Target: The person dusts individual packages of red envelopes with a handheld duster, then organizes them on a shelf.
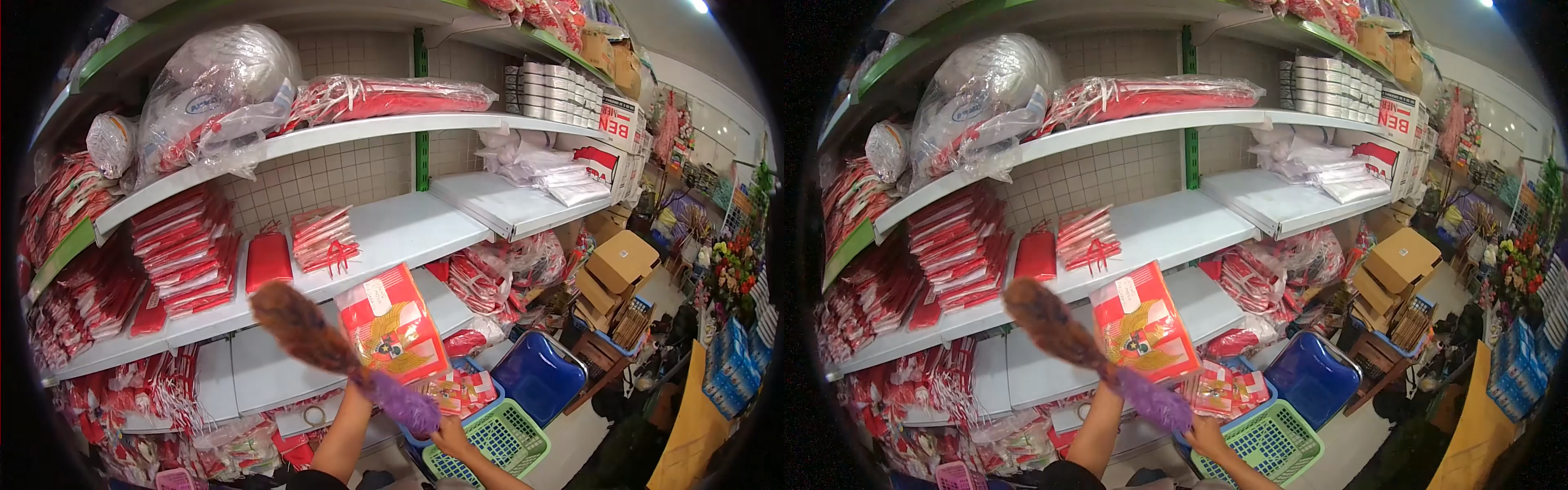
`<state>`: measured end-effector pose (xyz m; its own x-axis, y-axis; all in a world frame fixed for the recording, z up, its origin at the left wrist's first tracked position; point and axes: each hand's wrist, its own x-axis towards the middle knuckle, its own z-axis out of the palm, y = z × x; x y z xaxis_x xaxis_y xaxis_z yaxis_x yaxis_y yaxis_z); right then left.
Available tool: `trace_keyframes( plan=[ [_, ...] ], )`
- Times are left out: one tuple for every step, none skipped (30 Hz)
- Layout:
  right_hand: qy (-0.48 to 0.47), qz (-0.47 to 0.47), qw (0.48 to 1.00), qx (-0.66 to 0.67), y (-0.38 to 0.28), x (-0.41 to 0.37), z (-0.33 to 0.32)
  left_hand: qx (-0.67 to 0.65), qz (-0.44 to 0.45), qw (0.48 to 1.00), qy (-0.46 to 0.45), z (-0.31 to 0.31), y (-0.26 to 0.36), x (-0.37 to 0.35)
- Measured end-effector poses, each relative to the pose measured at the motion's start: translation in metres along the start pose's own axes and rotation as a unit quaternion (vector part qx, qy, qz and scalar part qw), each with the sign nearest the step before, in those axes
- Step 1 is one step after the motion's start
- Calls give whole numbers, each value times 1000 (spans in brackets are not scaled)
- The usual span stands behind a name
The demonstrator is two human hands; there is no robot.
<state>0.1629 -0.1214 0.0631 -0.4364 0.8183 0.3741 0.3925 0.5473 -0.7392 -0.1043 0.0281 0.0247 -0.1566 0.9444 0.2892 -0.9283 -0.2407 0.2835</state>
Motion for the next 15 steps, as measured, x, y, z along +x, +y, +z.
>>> trace_keyframes(
  plan=[
    [35,12,999,17,3,0,3,-6,-6,1000,9,66,-1,-12],
    [70,23,997,34,9,-1,10,-7,-10,1000,14,115,-2,-22],
    [104,36,993,51,13,-1,15,-7,-8,1000,23,153,-2,-30],
    [148,26,984,97,14,3,18,-2,0,999,36,185,-1,-39],
    [192,16,971,143,13,8,21,-8,13,999,46,208,-2,-44],
    [235,6,954,188,13,11,22,-13,2,999,40,203,-1,-42],
    [187,-8,965,183,14,10,22,-91,-47,993,-56,196,0,-39],
    [139,-20,974,178,16,7,21,-167,-95,970,-150,185,0,-36],
    [91,-32,981,171,18,4,21,-49,-28,997,-53,129,-3,-25],
    [82,-46,986,141,26,-1,22,83,14,995,57,74,-6,-15],
    [74,-60,989,110,37,-5,26,39,-3,999,20,84,-7,-17],
    [65,-76,992,80,44,-7,27,-6,-19,1000,-17,113,-5,-22],
    [82,3,987,135,43,-8,24,-50,-36,997,-55,150,-3,-28],
    [96,80,974,189,39,-9,21,-94,-51,990,-93,184,-1,-34],
    [109,158,951,242,38,-11,18,-76,-9,996,-38,214,-1,-40]
  ],
)
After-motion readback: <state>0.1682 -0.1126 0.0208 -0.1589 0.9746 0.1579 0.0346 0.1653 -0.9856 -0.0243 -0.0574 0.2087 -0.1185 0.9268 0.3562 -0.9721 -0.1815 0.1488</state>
